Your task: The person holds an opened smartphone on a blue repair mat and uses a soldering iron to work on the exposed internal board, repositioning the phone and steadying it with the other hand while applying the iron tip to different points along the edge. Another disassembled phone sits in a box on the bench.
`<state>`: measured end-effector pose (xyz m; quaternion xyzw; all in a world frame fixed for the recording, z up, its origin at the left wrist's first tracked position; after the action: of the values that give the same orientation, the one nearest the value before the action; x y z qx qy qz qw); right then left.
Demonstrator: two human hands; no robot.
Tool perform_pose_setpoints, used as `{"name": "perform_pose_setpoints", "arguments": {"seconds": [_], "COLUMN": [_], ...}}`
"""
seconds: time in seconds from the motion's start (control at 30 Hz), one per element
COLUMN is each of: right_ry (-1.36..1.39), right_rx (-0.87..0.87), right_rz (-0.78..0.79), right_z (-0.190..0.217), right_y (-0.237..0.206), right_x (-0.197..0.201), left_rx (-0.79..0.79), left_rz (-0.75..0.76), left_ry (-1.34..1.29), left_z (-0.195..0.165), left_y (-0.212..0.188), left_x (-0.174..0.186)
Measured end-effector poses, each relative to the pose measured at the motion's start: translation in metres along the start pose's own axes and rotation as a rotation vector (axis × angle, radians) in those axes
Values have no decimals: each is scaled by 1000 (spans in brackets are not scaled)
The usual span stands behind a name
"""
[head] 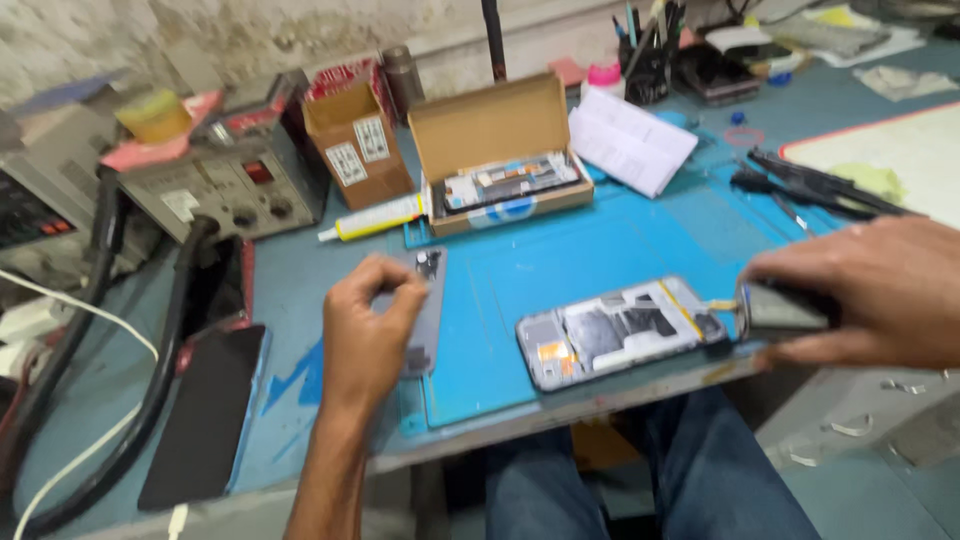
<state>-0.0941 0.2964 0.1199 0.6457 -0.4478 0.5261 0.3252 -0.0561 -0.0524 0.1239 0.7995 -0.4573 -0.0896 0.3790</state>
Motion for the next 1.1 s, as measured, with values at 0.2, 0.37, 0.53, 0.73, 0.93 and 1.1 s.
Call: {"name": "perform_pose_setpoints", "arguments": {"seconds": [0.2, 0.37, 0.53, 0.73, 0.93, 1.1], "right_ry": [52, 63, 143, 424, 597, 279], "right_rx": [-35, -5, -18, -49, -102, 54], "right_rz": [61, 79, 97, 184, 299, 71], "right_z": [2, 11, 14, 14, 22, 42], "right_y": [8, 9, 9, 6, -2, -5], "right_x": [-22, -14, -17, -24, -25, 9], "left_rx": [-98, -152, -220, -445, -532, -440], "left_rz": [295, 412, 479, 348, 270, 222], "left_ry": [3, 66, 3, 72, 73, 61], "left_z": [-22, -42, -46, -53, -58, -48], "left_y": [-31, -34, -45, -50, -47, -42], "left_x": [-42, -57, -62, -56, -42, -37]}}
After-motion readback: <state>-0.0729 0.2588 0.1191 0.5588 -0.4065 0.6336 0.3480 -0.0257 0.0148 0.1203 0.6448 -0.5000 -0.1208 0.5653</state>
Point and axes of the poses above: each hand's wrist, its own y-axis towards the middle knuckle, its own x-axis out of the back of the hand, z = x × y, the point moved 7 cm from there along y, towards the middle knuckle, and after that the axes turned 10 degrees about -z, right-handed, at the moved point
